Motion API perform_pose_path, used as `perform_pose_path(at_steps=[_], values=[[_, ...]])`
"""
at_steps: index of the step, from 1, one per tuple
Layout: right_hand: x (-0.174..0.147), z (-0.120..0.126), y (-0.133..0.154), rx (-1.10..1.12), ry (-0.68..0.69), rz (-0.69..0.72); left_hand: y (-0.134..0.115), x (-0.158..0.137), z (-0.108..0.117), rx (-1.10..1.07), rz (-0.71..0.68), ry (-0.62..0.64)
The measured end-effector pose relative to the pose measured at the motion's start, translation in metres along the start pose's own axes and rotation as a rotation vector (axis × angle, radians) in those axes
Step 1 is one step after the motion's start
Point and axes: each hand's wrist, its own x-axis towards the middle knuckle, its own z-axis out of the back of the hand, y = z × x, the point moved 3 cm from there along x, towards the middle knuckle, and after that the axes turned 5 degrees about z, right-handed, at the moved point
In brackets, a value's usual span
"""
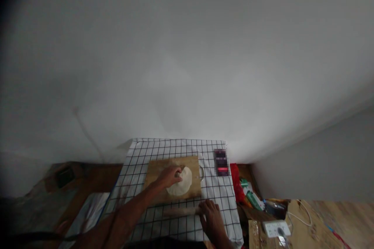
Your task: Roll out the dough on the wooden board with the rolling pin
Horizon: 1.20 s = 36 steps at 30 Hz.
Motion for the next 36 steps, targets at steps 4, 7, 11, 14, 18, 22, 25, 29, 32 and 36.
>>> perform_pose_path(at_steps=[4, 7, 11, 14, 18, 22, 25, 29, 32, 36], values=[[0.061, 0.008, 0.000, 0.038, 0.173, 0.099, 0.014, -0.028, 0.006, 0.004, 0.023, -0.145], [0.107, 0.016, -0.001, 0.012, 0.303, 0.160, 0.027, -0.053, -0.010, 0.028, 0.046, -0.279], [0.151, 0.021, -0.005, -0.013, 0.395, 0.227, 0.036, -0.071, -0.044, 0.075, -0.009, -0.516], [0.170, 0.021, -0.008, -0.015, 0.419, 0.270, 0.036, -0.068, -0.058, 0.097, 0.009, -0.656], [0.183, 0.016, -0.011, -0.063, 0.379, 0.290, 0.036, -0.055, -0.054, 0.149, 0.014, -0.629], [0.190, 0.003, -0.014, -0.191, 0.171, 0.282, 0.040, -0.048, -0.045, 0.212, -0.002, -0.503], [0.190, -0.009, -0.018, -0.203, 0.030, 0.267, 0.041, -0.048, -0.045, 0.242, 0.041, -0.449], [0.186, -0.020, -0.024, -0.153, 0.016, 0.299, 0.040, -0.051, -0.050, 0.238, 0.049, -0.392], [0.182, -0.021, -0.024, -0.137, 0.040, 0.348, 0.037, -0.053, -0.049, 0.231, 0.047, -0.382], [0.171, -0.019, -0.022, -0.141, 0.071, 0.293, 0.034, -0.053, -0.045, 0.212, 0.005, -0.331]])
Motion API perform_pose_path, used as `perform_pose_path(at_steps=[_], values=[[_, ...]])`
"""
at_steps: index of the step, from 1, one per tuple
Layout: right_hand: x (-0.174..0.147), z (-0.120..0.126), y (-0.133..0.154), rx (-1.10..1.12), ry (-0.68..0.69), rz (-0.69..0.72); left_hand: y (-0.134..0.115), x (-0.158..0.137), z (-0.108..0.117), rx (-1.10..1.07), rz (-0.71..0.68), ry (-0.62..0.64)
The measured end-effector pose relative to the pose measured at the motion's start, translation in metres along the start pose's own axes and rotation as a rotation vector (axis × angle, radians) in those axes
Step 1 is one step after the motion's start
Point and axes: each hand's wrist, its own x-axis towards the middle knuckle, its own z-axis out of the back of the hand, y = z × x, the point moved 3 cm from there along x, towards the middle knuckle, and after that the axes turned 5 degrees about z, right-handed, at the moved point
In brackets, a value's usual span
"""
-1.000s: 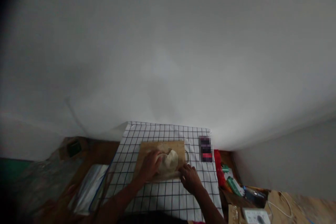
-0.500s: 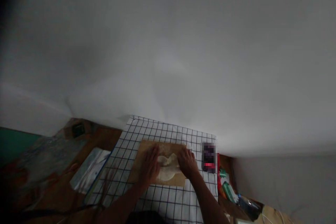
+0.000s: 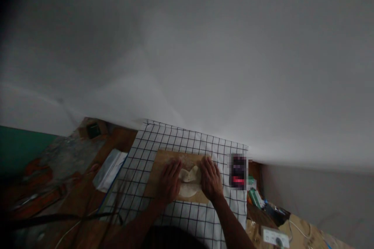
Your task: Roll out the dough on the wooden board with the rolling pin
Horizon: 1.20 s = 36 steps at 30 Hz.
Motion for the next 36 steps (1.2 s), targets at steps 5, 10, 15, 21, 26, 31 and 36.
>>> perform_pose_path(at_steps=[5, 10, 15, 21, 26, 31, 36], values=[[-0.023, -0.001, 0.012, 0.013, -0.040, -0.075, 0.000, -0.001, -0.001, -0.027, -0.079, -0.002], [-0.047, -0.006, 0.022, 0.031, -0.061, -0.154, 0.002, -0.009, -0.005, -0.022, -0.182, -0.034], [-0.070, -0.014, 0.039, 0.087, -0.139, -0.203, 0.004, -0.018, -0.007, 0.030, -0.241, -0.033], [-0.092, -0.019, 0.063, 0.117, -0.246, -0.272, 0.007, -0.031, -0.006, 0.042, -0.269, -0.008], [-0.104, -0.025, 0.077, 0.108, -0.240, -0.331, 0.012, -0.040, -0.008, 0.027, -0.323, -0.015], [-0.099, -0.024, 0.066, 0.047, -0.197, -0.306, 0.011, -0.038, -0.012, 0.037, -0.247, -0.028], [-0.062, -0.018, 0.031, -0.019, -0.076, -0.187, 0.006, -0.026, -0.019, 0.041, -0.156, -0.083]])
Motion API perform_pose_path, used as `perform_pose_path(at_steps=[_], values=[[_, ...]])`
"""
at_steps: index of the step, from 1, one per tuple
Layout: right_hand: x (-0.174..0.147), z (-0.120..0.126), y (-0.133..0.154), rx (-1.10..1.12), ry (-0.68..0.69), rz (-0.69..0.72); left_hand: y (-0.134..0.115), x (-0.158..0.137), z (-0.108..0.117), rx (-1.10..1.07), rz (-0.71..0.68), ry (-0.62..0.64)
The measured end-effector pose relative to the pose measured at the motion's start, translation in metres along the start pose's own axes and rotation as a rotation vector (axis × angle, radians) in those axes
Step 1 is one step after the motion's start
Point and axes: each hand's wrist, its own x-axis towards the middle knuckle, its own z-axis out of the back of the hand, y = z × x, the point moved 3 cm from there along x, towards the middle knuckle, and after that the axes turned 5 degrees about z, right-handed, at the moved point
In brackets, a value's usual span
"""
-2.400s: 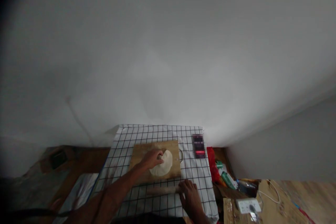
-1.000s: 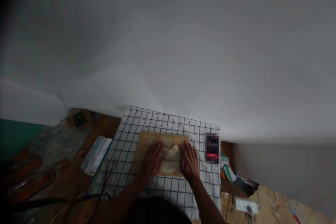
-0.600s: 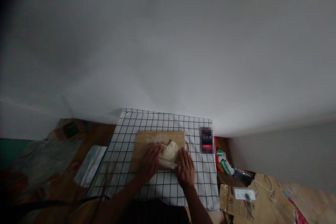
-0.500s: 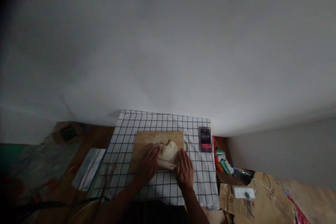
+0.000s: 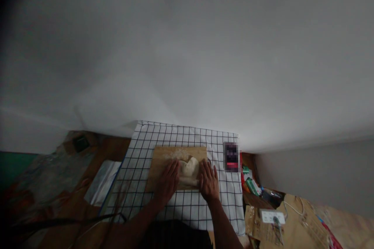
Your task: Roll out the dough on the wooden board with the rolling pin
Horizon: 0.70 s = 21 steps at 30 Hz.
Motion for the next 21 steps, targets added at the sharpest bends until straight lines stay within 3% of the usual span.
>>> perform_pose_path(at_steps=[5, 10, 15, 21], values=[[0.061, 0.003, -0.024, -0.036, 0.032, 0.148, -0.001, 0.010, 0.000, -0.004, 0.034, -0.101], [0.101, 0.003, -0.029, 0.012, 0.109, 0.355, -0.005, 0.005, 0.003, 0.007, 0.077, -0.107], [0.102, 0.000, -0.033, 0.063, 0.140, 0.364, -0.005, 0.004, 0.004, -0.013, 0.092, -0.093], [0.070, 0.004, -0.032, 0.114, 0.084, 0.274, -0.007, 0.007, 0.009, -0.057, 0.082, -0.067]])
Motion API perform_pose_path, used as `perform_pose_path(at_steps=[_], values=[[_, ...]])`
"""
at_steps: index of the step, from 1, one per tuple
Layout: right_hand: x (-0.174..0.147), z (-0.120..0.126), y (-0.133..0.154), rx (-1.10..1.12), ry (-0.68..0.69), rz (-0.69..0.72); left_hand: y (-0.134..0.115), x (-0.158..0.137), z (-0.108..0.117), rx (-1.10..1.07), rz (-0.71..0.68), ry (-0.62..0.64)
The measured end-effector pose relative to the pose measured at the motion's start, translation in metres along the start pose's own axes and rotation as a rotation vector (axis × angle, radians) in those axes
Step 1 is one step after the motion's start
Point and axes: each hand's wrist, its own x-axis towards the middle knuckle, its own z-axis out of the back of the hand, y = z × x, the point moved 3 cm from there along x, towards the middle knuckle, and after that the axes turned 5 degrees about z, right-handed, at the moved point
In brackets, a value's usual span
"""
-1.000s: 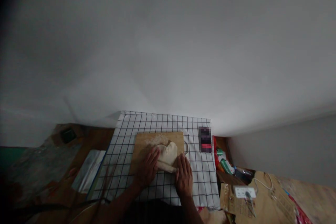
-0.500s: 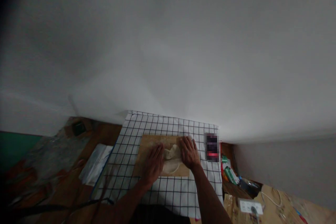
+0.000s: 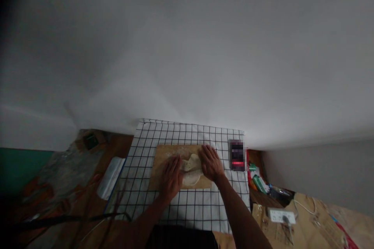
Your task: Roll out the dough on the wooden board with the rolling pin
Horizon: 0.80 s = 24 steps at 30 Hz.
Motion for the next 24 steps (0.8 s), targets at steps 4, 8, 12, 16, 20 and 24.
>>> perform_pose_path(at_steps=[4, 8, 12, 16, 20, 24], values=[[-0.025, 0.000, 0.013, -0.011, -0.095, -0.083, -0.003, -0.003, 0.003, -0.011, -0.051, 0.038], [-0.045, -0.003, 0.028, -0.020, -0.172, -0.132, -0.005, -0.008, 0.006, -0.007, -0.077, 0.056], [-0.063, -0.004, 0.045, 0.002, -0.225, -0.200, -0.008, -0.012, 0.011, 0.013, -0.114, 0.063], [-0.085, -0.010, 0.068, 0.020, -0.256, -0.302, -0.008, -0.015, 0.011, 0.024, -0.126, 0.085], [-0.102, -0.022, 0.090, -0.010, -0.270, -0.416, -0.004, -0.014, 0.007, 0.014, -0.131, 0.085], [-0.107, -0.030, 0.094, -0.034, -0.280, -0.489, -0.001, -0.013, 0.001, 0.022, -0.156, 0.123]])
